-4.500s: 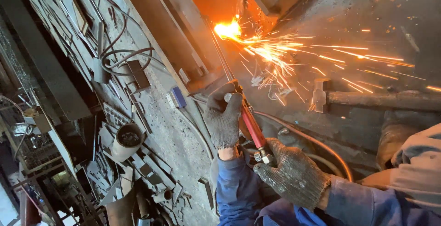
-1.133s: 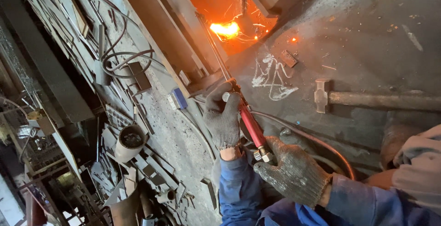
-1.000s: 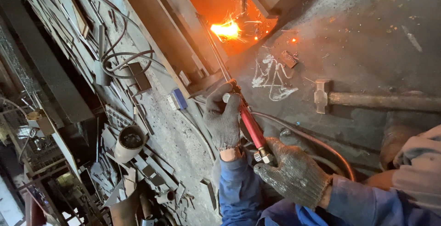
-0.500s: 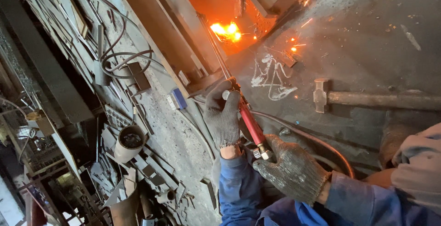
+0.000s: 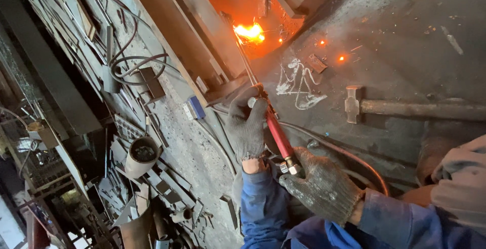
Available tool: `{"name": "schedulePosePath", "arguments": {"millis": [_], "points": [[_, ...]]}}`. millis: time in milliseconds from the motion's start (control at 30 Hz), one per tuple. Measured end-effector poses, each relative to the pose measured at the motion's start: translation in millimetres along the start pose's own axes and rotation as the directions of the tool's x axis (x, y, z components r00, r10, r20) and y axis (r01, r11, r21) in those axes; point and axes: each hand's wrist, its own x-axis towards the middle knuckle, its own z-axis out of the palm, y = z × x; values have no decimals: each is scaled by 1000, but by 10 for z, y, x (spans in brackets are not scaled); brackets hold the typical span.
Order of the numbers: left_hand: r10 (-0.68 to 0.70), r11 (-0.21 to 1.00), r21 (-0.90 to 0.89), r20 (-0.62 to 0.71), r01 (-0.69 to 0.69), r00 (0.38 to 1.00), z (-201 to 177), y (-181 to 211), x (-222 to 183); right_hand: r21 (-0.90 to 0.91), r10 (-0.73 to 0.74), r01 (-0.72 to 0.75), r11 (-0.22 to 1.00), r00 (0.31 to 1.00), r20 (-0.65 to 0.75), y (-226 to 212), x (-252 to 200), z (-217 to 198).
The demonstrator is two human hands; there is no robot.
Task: Using an oxy-fuel torch to heat and cut industrial metal parts on a factory floor.
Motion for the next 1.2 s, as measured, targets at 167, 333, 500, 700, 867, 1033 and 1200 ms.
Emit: {"name": "schedulePosePath", "arguments": {"millis": [167,333,500,700,867,1033,1200], "points": [[-45,997,-65,17,46,999,3,-98,36,152,18,-14,988,1000,-24,-12,18,33],[-18,986,-164,64,29,998,-54,-175,13,157,-174,183,970,982,-69,58,58,93],[34,969,-247,28,-26,999,-61,-67,-72,-62,105,-106,992,994,-29,-193,-24,50],[149,942,-299,-39,-153,988,-119,200,-241,-200,-71,62,978,997,-36,-209,-149,164],[277,946,-182,14,-270,961,-445,266,-385,-279,34,-12,960,997,75,-194,-232,318],[414,904,-146,72,-401,907,-780,243,-537,-175,-588,648,741,753,295,-182,-251,430],[425,887,-193,-14,-419,905,-1041,428,-538,-563,-286,296,772,952,108,1195,-121,112]]}}
